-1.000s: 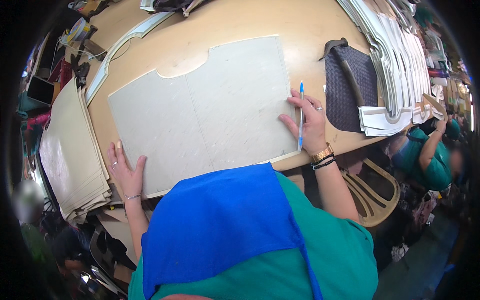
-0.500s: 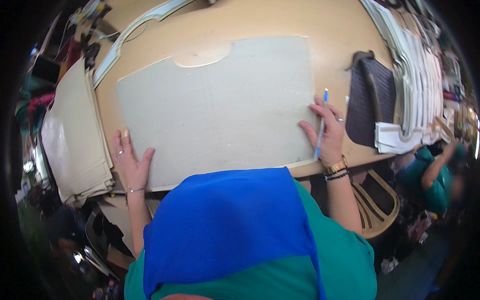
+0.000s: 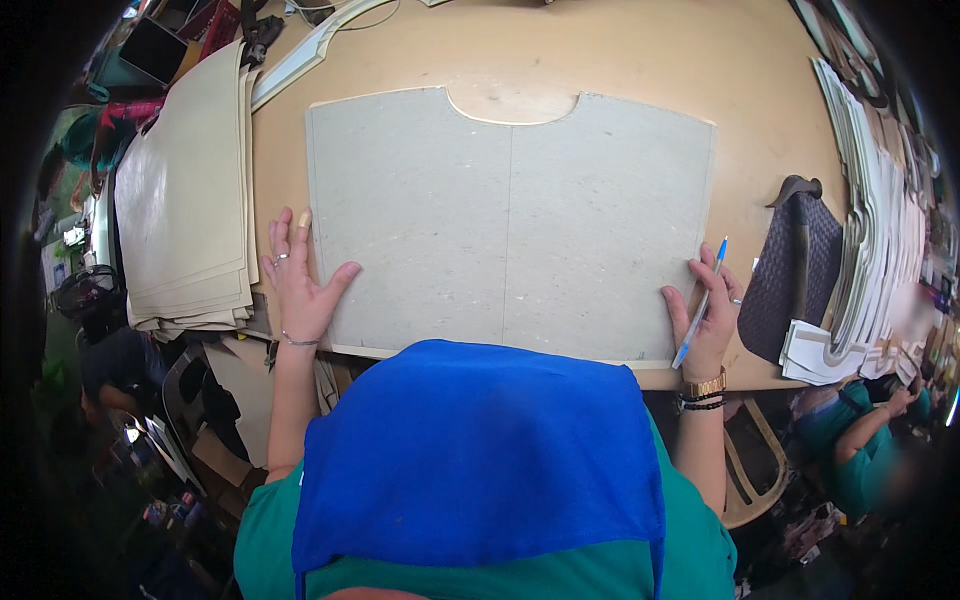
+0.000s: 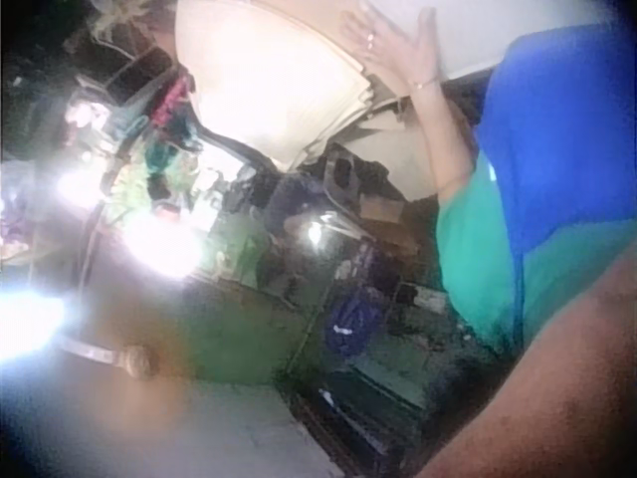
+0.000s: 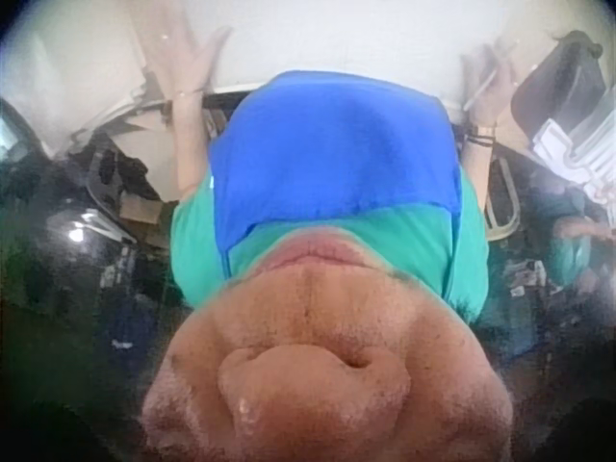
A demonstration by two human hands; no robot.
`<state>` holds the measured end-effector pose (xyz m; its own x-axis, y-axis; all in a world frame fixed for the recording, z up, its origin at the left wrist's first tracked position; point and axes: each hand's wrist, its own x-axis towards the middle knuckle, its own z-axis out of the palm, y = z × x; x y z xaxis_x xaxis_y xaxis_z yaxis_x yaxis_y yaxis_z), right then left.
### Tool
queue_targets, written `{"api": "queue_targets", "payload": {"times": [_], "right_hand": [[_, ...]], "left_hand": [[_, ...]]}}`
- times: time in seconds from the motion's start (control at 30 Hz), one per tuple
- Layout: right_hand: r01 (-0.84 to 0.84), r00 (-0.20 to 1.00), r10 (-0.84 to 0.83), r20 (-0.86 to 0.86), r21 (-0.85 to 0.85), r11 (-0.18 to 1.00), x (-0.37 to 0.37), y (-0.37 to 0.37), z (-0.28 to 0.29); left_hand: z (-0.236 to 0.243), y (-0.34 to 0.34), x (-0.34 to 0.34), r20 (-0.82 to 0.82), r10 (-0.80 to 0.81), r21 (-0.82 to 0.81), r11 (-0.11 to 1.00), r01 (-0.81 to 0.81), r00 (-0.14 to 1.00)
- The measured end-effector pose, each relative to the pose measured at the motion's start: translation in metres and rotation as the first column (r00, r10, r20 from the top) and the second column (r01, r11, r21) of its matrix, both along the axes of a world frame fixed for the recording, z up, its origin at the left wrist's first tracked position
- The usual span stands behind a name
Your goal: The person places a pattern on a stack of beige fabric and traces the outline with a blue pen. They then lift the pattern, flip the fabric stack over, and repeat the tracing process on the other side.
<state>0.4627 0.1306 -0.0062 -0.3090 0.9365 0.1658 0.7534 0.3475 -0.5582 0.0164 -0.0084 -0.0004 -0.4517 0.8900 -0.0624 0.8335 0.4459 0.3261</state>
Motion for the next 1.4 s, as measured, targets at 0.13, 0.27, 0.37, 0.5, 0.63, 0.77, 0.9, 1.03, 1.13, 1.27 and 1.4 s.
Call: {"api": "queue_targets", "payload": {"times": [0.13,0.27,0.37,0.5,0.63,0.77,0.9,1.03,1.13,1.27,1.4], "right_hand": [[-0.002,1.0,0.002,0.006,-0.005,1.0,0.0,0.0,0.001],[0.005,1.0,-0.005,0.015,0.005,1.0,0.0,-0.002,0.0],[0.009,1.0,-0.009,-0.009,0.009,1.0,-0.001,-0.003,0.0],[-0.006,1.0,0.006,-0.001,0.017,1.0,-0.001,-0.001,0.001],[-0.025,0.999,0.026,-0.026,0.029,0.999,-0.001,-0.001,-0.002],[0.072,0.856,-0.103,-0.506,-0.081,0.994,0.012,0.002,-0.025],[0.239,0.885,-0.234,-0.403,-0.038,0.97,0.005,-0.003,-0.007],[-0.105,0.712,0.003,-0.702,-0.102,0.989,-0.083,-0.023,0.01],[-0.472,0.677,0.239,-0.696,-0.162,0.867,-0.156,-0.056,0.018],[-0.719,0.584,0.438,-0.683,-0.185,0.67,-0.229,-0.095,0.009],[-0.769,0.573,0.604,-0.554,-0.108,0.63,-0.245,-0.104,0.003]], "left_hand": [[-0.001,0.0,0.0,-0.011,0.0,-0.003,1.0,0.0,1.0],[0.0,0.001,0.0,-0.024,-0.008,-0.021,1.0,0.007,1.0],[-0.002,0.0,0.0,-0.048,-0.017,-0.026,1.0,0.016,0.999],[0.01,0.003,0.003,-0.076,-0.017,-0.075,0.997,0.011,0.997],[0.025,0.017,-0.004,-0.223,-0.247,-0.066,0.969,0.238,0.943],[0.022,0.03,-0.015,-0.197,-0.503,-0.186,0.862,0.472,0.841],[0.049,0.039,-0.003,-0.143,-0.52,-0.325,0.828,0.457,0.842],[0.049,0.038,0.002,-0.191,-0.559,-0.383,0.799,0.463,0.807],[0.069,0.038,0.008,-0.153,-0.59,-0.343,0.784,0.517,0.793],[0.059,0.035,-0.001,-0.121,-0.62,-0.231,0.777,0.585,0.775],[0.064,0.045,0.001,-0.024,-0.616,-0.342,0.745,0.572,0.787]]}}
